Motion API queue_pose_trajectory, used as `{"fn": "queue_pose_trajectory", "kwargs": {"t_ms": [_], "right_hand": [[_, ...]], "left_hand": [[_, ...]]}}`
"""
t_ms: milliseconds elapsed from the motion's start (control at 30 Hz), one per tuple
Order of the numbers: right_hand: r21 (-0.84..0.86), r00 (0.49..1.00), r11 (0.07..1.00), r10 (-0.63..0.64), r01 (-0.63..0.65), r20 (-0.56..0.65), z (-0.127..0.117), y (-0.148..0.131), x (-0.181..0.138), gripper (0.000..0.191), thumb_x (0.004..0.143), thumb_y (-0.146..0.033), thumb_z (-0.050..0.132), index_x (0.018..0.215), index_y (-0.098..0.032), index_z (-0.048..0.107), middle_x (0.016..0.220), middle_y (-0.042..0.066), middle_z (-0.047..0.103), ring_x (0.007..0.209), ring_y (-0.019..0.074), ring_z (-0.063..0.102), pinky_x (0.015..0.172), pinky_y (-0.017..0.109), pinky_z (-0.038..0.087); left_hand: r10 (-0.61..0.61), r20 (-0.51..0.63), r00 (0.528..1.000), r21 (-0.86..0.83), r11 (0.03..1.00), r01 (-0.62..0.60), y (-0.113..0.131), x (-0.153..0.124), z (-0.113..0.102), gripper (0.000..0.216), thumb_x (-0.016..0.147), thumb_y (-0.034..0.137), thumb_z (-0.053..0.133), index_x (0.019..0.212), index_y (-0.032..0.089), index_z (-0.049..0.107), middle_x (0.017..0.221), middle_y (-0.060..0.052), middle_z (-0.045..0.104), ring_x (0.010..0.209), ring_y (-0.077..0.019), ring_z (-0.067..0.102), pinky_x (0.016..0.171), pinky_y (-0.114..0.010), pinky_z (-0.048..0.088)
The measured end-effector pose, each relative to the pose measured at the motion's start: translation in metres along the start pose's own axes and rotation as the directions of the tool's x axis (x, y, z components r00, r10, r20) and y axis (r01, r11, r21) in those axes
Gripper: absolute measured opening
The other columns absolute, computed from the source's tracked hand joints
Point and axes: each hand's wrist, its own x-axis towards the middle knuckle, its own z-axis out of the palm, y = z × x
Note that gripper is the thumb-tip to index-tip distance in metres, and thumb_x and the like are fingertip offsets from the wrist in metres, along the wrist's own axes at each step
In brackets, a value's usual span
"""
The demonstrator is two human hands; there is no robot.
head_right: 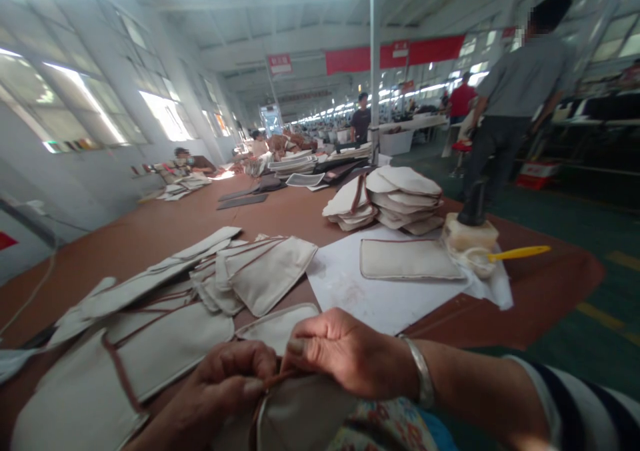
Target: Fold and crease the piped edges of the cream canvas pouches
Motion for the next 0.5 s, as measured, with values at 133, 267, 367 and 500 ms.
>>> {"fn": "queue_pose_trajectory", "kwargs": {"t_ms": [133,267,367,500], "right_hand": [[-0.236,0.997,0.97,-0.065,0.051,-0.049,-0.001,-0.008,-0.005,0.03,0.095,-0.036,0.051,0.099,-0.01,0.064,0.082,0.004,0.059,0.072,0.0125,0.049,0.062,0.021,0.039],[-0.241,1.0,0.97,0.029,-0.029,-0.005,-0.002,-0.01,0.0,0.017,0.083,-0.022,0.059,0.088,-0.009,0.069,0.075,0.001,0.06,0.067,0.0104,0.049,0.056,0.017,0.037],[-0.13,0.997,0.989,0.073,-0.076,-0.028,0.002,-0.008,0.005,0.015,0.07,-0.013,0.06,0.081,-0.01,0.069,0.069,-0.001,0.059,0.062,0.009,0.048,0.053,0.016,0.036],[0.101,0.983,0.98,0.178,-0.174,-0.033,0.004,-0.008,0.004,0.013,0.06,-0.013,0.057,0.07,-0.011,0.065,0.06,-0.003,0.054,0.055,0.0079,0.043,0.047,0.016,0.03]], "left_hand": [[0.025,-0.007,1.0,0.009,1.0,-0.025,-0.003,0.002,0.0,0.03,0.07,0.035,0.079,0.068,0.013,0.06,0.06,0.002,0.051,0.05,-0.0063,0.036,0.048,-0.018,0.025],[0.043,0.025,0.999,0.084,0.995,-0.045,0.0,0.0,0.003,0.031,0.073,0.036,0.079,0.069,0.013,0.059,0.06,0.003,0.049,0.051,-0.0062,0.034,0.049,-0.019,0.025],[0.061,0.024,0.998,0.134,0.989,-0.064,0.003,-0.003,0.007,0.034,0.074,0.04,0.078,0.069,0.013,0.057,0.06,0.003,0.048,0.053,-0.007,0.033,0.051,-0.02,0.023],[0.088,0.053,0.995,0.231,0.968,-0.098,0.005,-0.004,0.009,0.041,0.073,0.048,0.077,0.067,0.013,0.056,0.065,-0.001,0.05,0.06,-0.01,0.036,0.055,-0.023,0.025]]}}
